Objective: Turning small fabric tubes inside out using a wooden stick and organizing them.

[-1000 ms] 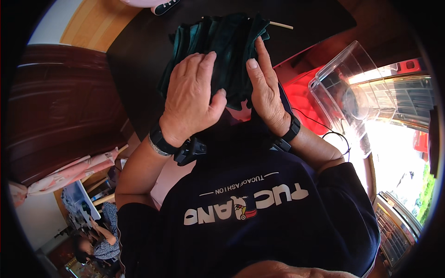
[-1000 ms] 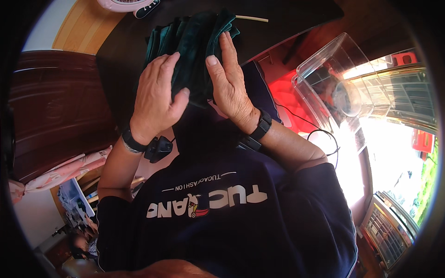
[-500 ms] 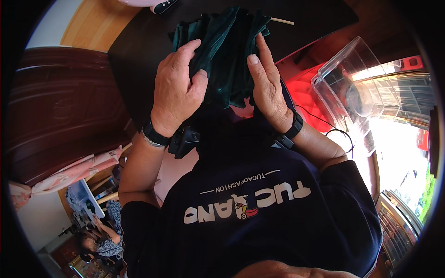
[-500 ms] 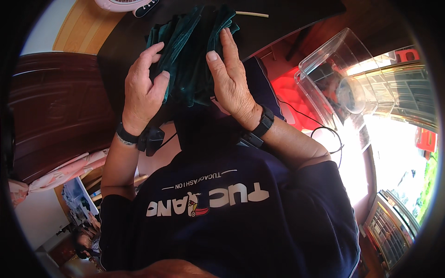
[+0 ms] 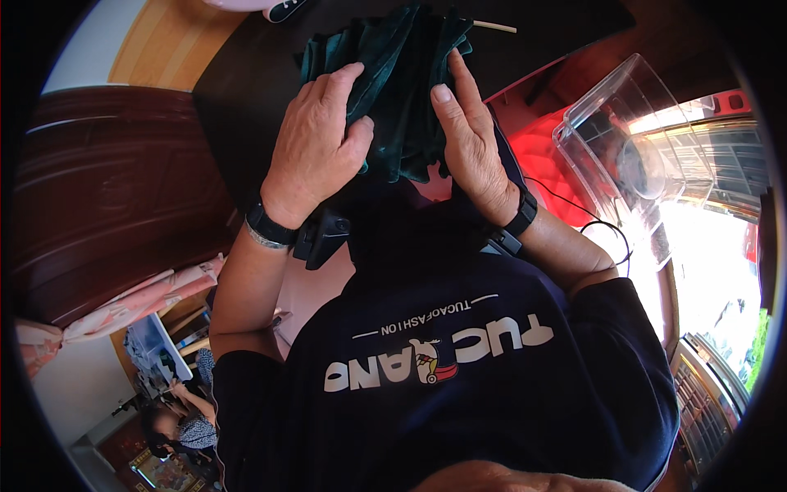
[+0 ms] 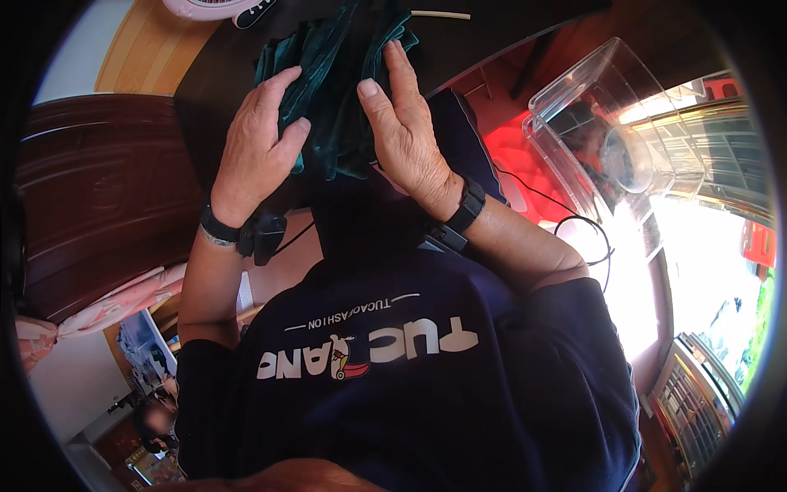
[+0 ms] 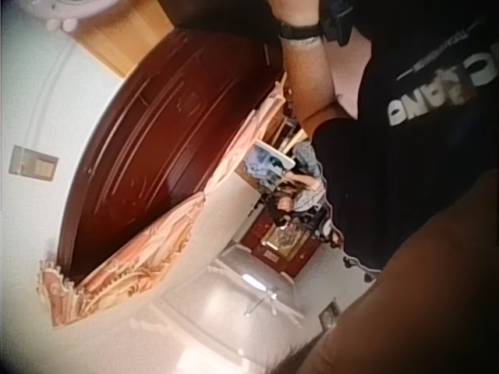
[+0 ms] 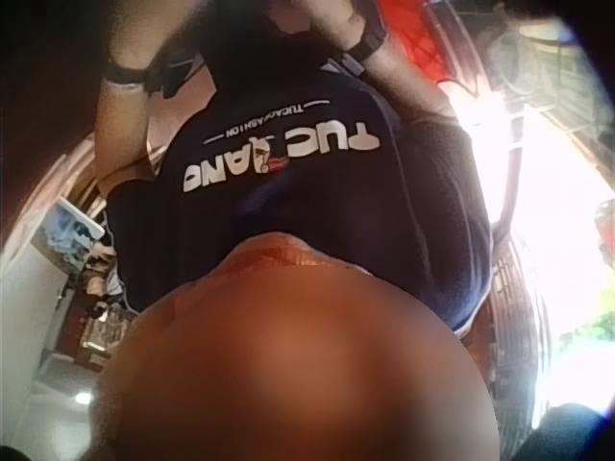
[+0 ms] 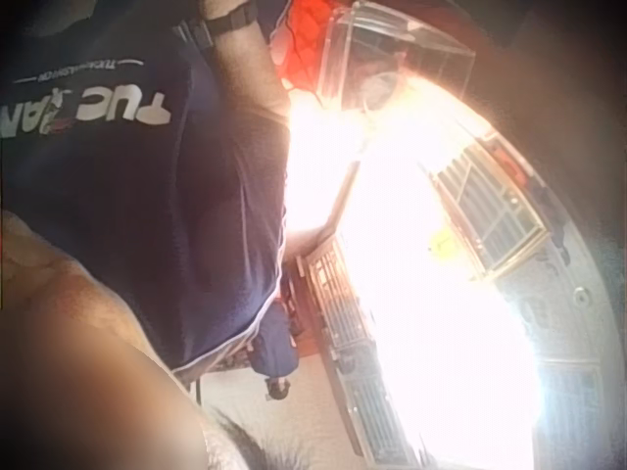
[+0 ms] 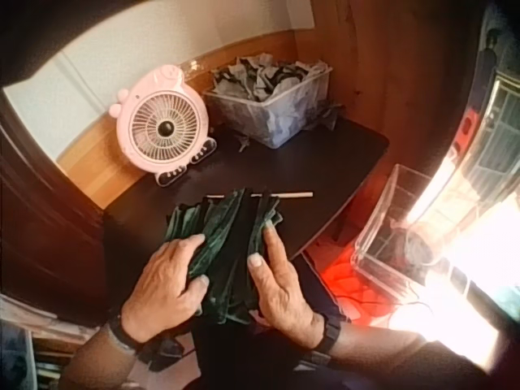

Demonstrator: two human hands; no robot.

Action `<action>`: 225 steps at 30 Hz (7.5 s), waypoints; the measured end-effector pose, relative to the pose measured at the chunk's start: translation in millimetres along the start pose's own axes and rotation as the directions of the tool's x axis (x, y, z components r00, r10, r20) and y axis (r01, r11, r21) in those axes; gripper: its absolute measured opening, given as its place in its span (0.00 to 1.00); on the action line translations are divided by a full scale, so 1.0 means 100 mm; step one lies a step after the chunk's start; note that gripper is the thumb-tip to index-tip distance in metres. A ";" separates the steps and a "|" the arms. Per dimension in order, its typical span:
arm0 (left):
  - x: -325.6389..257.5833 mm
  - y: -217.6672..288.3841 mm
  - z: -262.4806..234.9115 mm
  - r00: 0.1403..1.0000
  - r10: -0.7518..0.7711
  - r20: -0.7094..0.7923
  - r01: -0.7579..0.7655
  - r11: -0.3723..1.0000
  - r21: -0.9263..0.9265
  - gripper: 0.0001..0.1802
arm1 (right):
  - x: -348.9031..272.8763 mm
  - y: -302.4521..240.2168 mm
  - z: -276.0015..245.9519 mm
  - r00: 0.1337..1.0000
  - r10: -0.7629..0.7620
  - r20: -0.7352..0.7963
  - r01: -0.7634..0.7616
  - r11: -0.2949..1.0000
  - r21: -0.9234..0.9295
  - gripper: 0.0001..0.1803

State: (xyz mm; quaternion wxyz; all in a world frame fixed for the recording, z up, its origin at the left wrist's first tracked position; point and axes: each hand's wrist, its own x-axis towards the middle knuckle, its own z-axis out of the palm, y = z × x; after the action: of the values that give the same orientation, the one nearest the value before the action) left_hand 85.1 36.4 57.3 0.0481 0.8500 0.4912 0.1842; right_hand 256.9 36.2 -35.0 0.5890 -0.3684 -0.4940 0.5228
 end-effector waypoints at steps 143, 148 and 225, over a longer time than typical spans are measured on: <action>-0.23 -1.46 -0.24 0.744 -0.639 0.196 0.189 -0.079 -0.979 0.21 | -0.05 -0.13 -0.10 0.992 -0.022 0.125 0.068 0.925 -0.374 0.37; -0.30 -1.43 -0.28 0.760 -0.636 -0.134 0.520 0.719 -0.462 0.19 | -0.06 -0.11 -0.07 0.992 -0.009 0.124 0.049 0.946 -0.321 0.37; -0.27 -1.08 -0.01 0.882 -0.470 0.011 0.340 0.622 -0.705 0.32 | 0.39 -0.18 0.07 0.970 0.242 0.013 -0.237 0.937 0.256 0.31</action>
State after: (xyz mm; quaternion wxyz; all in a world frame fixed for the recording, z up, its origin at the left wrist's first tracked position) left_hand -15.9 68.5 22.7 0.3574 0.6168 0.5683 0.4110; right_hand 253.8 70.1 -8.5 0.5682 -0.3519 -0.3682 0.6464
